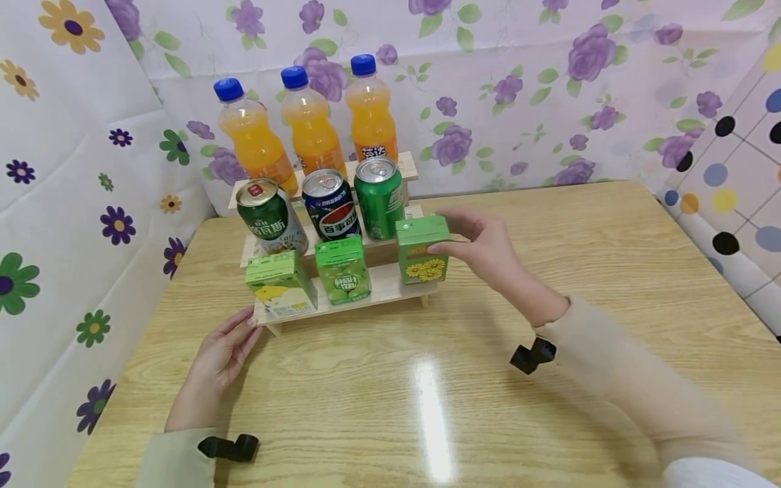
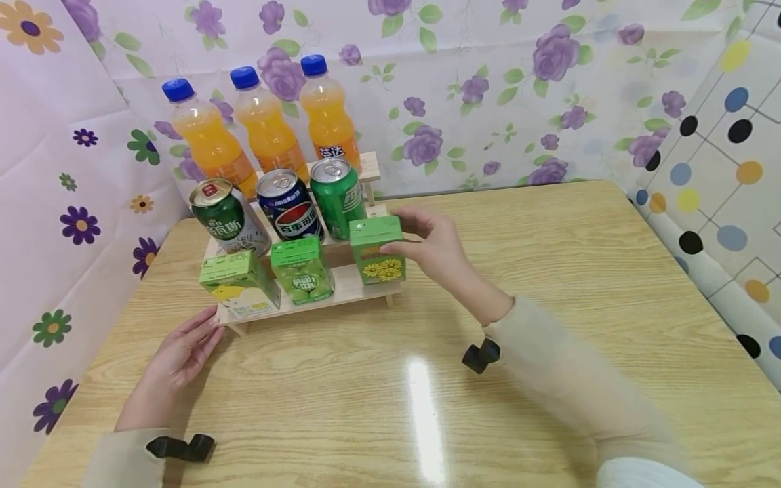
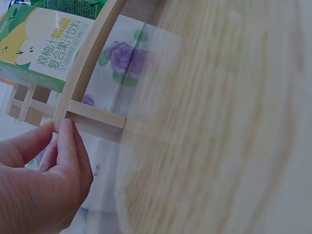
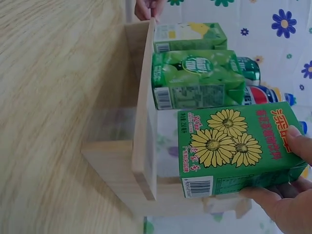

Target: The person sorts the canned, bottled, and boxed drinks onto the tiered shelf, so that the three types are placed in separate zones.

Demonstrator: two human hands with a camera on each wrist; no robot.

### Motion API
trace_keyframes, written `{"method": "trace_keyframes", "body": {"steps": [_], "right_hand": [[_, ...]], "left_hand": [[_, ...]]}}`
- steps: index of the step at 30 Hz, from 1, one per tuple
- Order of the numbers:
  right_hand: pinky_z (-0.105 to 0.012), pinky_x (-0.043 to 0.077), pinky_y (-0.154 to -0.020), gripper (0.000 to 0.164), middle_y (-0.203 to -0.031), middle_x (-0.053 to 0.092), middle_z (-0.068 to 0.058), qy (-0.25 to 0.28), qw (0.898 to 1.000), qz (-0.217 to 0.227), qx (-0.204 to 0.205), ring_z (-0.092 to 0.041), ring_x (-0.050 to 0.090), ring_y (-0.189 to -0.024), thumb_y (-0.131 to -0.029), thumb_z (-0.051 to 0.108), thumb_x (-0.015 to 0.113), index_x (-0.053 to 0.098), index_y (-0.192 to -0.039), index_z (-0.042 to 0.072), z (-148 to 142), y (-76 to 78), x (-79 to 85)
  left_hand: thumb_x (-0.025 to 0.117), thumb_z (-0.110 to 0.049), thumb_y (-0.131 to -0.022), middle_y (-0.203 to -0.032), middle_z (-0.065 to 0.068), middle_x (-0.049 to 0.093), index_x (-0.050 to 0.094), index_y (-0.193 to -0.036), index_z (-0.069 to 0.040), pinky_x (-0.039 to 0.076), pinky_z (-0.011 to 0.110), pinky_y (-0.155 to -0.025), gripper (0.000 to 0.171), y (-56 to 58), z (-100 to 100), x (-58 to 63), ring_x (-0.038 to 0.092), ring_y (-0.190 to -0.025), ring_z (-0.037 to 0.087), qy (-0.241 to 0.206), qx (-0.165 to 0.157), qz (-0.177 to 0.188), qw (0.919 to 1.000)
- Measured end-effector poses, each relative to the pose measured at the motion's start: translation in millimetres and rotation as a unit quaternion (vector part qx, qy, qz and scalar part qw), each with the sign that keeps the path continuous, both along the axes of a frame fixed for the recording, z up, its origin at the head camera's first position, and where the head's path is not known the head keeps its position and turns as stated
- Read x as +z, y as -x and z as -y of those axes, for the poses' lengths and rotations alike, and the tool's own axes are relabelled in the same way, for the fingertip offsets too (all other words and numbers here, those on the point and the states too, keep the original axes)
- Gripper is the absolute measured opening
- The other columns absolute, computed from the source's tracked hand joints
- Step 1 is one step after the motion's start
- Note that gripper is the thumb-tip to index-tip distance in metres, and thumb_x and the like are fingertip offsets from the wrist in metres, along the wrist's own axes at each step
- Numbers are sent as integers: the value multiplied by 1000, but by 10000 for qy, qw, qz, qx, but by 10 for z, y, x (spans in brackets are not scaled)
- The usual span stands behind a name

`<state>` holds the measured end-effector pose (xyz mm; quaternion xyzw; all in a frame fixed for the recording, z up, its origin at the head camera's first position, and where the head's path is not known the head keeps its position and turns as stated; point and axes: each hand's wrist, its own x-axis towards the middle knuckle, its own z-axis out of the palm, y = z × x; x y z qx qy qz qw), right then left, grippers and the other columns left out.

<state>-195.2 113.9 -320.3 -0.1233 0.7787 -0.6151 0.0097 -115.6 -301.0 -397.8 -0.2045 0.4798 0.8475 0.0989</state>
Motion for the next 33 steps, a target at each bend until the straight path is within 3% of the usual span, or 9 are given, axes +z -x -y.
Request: {"method": "trace_keyframes", "body": {"steps": [15,24,29,33], "right_hand": [[-42,49,-104,54,-122,63,-18,356,9990,17,260,-29,59,-114,-77,2,78,57,-126,-2,261,105,-272],[-43,49,-103,52,-124,62,-18,390,9987,4,329,-30,59,-115,-77,2,78,57,-125,-1,344,115,-273],[-47,47,-105,52,-123,62,-18,223,9992,-93,324,-30,59,-114,-77,2,78,56,-125,0,331,128,-286],[-44,48,-104,55,-126,60,-18,56,9990,-104,435,-30,57,-116,-79,6,77,54,-128,0,296,141,-296]], "left_hand": [[61,-3,-91,-95,-7,70,75,-91,-20,55,14,-86,22,10,-59,-13,67,-89,5,180,9,93,9998],[57,-1,-93,-94,-5,71,76,-91,-19,56,15,-84,26,25,-56,-13,68,-87,7,43,-58,-37,10000],[55,0,-94,-94,-5,71,75,-90,-19,56,15,-85,28,40,-73,-17,68,-88,6,161,-133,-120,9997],[56,-2,-94,-93,-6,71,74,-89,-20,56,16,-86,27,34,-40,-13,67,-88,6,333,-297,17,9990]]}}
